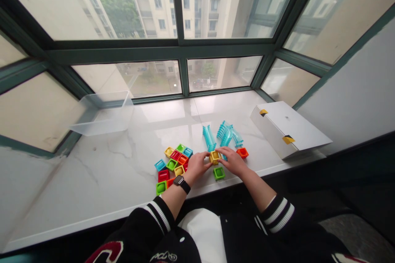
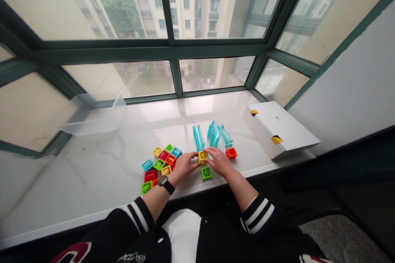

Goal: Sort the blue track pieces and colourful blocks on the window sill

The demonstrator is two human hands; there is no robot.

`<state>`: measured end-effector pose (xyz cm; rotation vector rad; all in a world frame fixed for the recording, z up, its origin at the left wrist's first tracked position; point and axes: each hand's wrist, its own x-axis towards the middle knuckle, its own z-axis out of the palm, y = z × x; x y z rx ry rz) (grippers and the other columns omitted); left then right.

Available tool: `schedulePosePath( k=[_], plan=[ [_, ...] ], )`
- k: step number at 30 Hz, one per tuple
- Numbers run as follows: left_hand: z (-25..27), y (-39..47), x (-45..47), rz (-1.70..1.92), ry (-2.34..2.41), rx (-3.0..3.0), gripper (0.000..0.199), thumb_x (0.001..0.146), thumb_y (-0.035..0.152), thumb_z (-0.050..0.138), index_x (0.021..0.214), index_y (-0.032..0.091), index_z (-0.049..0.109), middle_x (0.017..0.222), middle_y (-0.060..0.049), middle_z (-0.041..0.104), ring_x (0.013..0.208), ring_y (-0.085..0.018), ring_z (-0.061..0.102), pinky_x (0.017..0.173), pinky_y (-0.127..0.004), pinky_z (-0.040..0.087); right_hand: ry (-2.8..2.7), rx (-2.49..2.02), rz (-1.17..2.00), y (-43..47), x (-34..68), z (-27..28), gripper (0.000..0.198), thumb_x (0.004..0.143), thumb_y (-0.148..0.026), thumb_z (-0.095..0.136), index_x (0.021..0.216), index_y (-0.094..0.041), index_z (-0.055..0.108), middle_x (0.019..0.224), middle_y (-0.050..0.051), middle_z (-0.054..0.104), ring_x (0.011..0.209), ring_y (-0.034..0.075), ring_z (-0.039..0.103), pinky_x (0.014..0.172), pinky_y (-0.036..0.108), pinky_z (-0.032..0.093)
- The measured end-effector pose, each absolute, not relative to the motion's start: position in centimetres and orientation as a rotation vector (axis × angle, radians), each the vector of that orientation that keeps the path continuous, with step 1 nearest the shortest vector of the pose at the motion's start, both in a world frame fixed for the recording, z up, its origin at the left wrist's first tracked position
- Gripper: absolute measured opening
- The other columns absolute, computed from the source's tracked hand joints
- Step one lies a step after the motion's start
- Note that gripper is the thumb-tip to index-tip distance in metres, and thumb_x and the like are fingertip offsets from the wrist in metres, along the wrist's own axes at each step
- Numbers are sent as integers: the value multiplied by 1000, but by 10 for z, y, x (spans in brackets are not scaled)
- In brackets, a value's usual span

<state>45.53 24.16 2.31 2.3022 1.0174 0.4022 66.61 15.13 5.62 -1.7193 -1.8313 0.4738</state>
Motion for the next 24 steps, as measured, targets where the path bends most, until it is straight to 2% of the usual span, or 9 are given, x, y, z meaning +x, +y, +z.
schedulePosePath(
  k=[24],
  plan=[
    [26, 240, 455, 371, 1045, 2269, 41, 89, 37, 80, 128, 30, 71, 117, -4, 80, 106, -25, 75, 86, -31, 53, -1783, -1683, 534, 158, 671, 47, 45, 90, -20, 73, 134, -30, 70, 132, 7, 71, 123, 27, 68, 108, 46, 56]
  ],
)
